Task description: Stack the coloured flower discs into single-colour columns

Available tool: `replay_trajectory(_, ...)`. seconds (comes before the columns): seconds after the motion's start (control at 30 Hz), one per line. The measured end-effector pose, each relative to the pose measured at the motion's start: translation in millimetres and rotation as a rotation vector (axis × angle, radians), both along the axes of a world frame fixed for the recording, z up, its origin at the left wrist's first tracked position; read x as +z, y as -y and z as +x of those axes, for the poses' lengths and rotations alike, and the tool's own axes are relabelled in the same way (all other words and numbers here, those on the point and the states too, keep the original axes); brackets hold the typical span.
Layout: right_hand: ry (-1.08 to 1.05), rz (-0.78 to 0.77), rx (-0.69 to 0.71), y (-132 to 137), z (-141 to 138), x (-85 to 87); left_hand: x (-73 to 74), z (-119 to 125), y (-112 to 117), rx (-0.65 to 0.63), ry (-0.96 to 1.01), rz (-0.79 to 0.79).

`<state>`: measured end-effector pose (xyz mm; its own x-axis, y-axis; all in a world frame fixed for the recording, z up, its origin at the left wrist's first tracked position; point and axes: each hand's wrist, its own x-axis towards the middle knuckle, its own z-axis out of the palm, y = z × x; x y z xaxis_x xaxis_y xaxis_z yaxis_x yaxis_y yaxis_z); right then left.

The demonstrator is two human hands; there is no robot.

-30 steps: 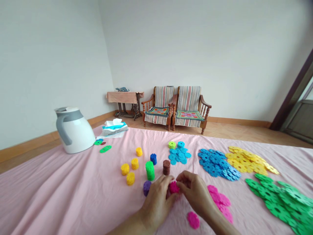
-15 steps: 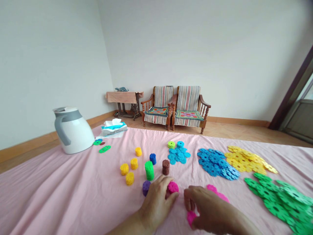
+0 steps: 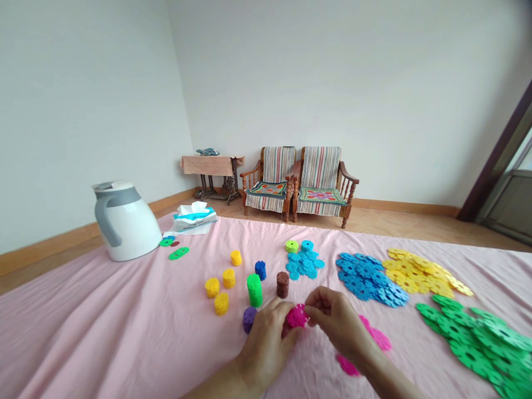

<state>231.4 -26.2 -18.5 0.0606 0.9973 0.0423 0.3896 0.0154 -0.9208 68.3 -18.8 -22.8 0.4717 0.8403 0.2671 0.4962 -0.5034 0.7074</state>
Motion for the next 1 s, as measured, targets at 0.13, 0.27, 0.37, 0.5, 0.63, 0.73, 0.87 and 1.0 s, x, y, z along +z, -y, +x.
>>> replay_trajectory(0.13, -0.033, 0.015, -0.030, 0.0, -9.9, -5.5, -1.5, 0.6, -0.8, 0.017, 0.013, 0.004)
replay_trajectory(0.27, 0.067, 0.038, -0.047, 4.2, -15.7, 1.0, -1.4, 1.7, -2.0, 0.017, 0.016, 0.011)
replay_trajectory(0.37, 0.138, 0.043, -0.056, 5.7, -16.6, 5.8, -0.5, 2.0, -2.1, 0.007, 0.003, 0.005)
replay_trajectory(0.5, 0.192, 0.052, -0.061, 4.5, -11.2, 4.2, -2.1, 0.5, -1.7, 0.018, 0.000, 0.011)
replay_trajectory(0.63, 0.254, 0.075, -0.081, 4.5, -1.3, -0.1, -3.1, -1.7, 0.2, 0.019, -0.015, 0.041)
replay_trajectory(0.73, 0.338, 0.053, -0.048, 7.7, 2.5, -0.3, -1.3, -3.4, 2.3, 0.003, -0.051, 0.071)
replay_trajectory(0.87, 0.454, 0.064, -0.014, 12.9, -0.2, 0.9, 0.3, -5.3, 2.5, 0.017, -0.103, 0.088)
replay_trajectory(1.0, 0.471, 0.072, 0.016, 14.8, -4.0, 0.2, -0.1, -5.8, 0.9, 0.013, -0.118, 0.091)
